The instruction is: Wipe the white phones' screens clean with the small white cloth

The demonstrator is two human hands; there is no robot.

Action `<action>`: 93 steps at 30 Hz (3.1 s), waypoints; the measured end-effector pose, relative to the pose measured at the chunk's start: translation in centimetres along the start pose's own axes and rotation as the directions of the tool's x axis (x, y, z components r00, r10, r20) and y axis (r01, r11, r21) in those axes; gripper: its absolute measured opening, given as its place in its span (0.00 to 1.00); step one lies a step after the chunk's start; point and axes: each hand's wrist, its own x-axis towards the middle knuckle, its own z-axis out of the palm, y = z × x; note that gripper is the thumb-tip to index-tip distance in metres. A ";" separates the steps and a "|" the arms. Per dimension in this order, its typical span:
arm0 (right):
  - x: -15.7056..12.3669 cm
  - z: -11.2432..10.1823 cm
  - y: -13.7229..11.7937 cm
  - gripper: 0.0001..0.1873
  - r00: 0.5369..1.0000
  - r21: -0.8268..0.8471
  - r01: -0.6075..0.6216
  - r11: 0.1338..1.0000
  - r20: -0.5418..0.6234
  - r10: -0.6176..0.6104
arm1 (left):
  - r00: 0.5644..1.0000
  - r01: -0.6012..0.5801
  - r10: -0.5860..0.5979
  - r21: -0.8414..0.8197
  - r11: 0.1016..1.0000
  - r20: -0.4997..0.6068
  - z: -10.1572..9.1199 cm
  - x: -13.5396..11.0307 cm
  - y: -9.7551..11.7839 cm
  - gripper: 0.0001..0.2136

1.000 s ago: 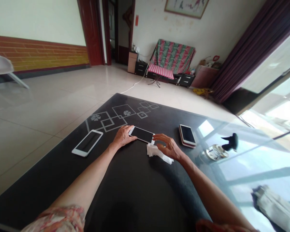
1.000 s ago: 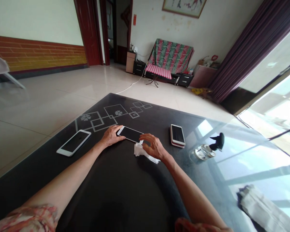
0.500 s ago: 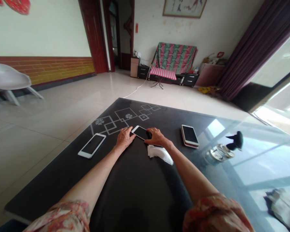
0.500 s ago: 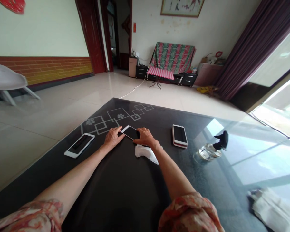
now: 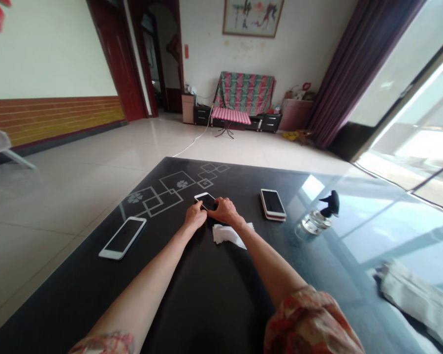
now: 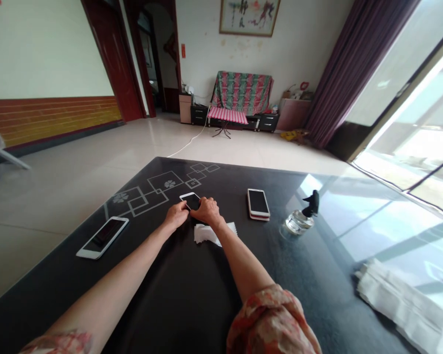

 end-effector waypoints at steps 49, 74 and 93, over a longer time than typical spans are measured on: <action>-1.6 0.4 6.2 0.17 0.989 0.762 0.062 0.644 0.039 -0.142 | 0.991 0.110 -0.136 -0.495 0.862 -0.017 0.8 3.7 -1.3 0.17; -1.1 2.0 6.6 0.26 0.935 0.187 0.332 0.924 -0.197 -0.296 | 0.899 -0.415 0.278 0.454 0.788 0.339 -2.3 0.8 0.8 0.40; -1.2 2.0 6.4 0.32 0.920 0.261 0.372 0.891 -0.233 -0.316 | 0.775 -0.609 0.312 0.516 0.602 0.550 -3.1 1.1 0.4 0.39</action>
